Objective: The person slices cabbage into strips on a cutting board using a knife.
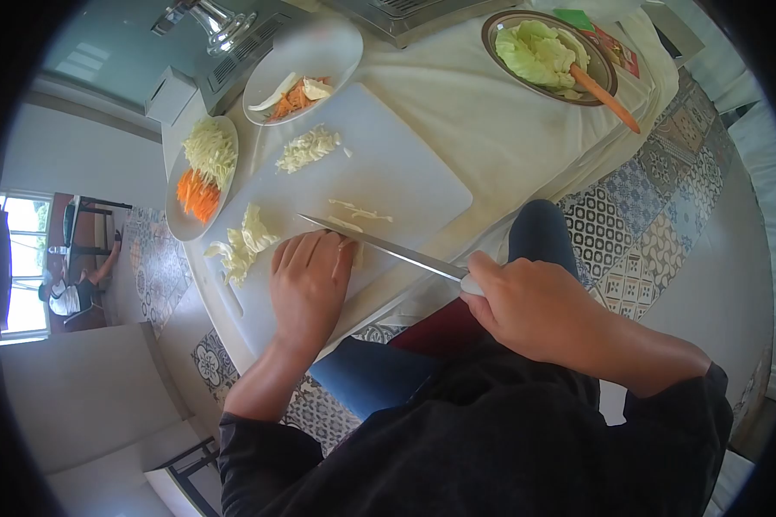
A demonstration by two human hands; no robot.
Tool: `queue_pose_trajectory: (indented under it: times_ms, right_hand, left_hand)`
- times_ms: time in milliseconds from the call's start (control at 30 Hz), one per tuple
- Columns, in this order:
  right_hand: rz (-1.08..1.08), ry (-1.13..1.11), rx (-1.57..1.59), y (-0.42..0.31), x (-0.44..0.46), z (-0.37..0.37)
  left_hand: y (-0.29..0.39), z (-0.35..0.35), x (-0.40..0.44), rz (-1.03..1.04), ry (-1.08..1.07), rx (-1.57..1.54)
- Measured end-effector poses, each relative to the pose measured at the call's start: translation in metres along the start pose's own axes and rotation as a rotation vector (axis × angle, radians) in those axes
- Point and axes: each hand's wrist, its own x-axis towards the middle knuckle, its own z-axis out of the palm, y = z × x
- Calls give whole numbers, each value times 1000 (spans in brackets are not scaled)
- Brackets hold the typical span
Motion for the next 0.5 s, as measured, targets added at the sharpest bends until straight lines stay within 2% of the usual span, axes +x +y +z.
queue_pose_trajectory:
  times_ms: [233,500]
  right_hand:
    - [-3,45,-16,-1,-3,9]
    - [58,-109,81,-3,0,-10]
  left_hand:
    - [0,1,-1,0,-10,8]
    - [0,4,-3,6,27,32]
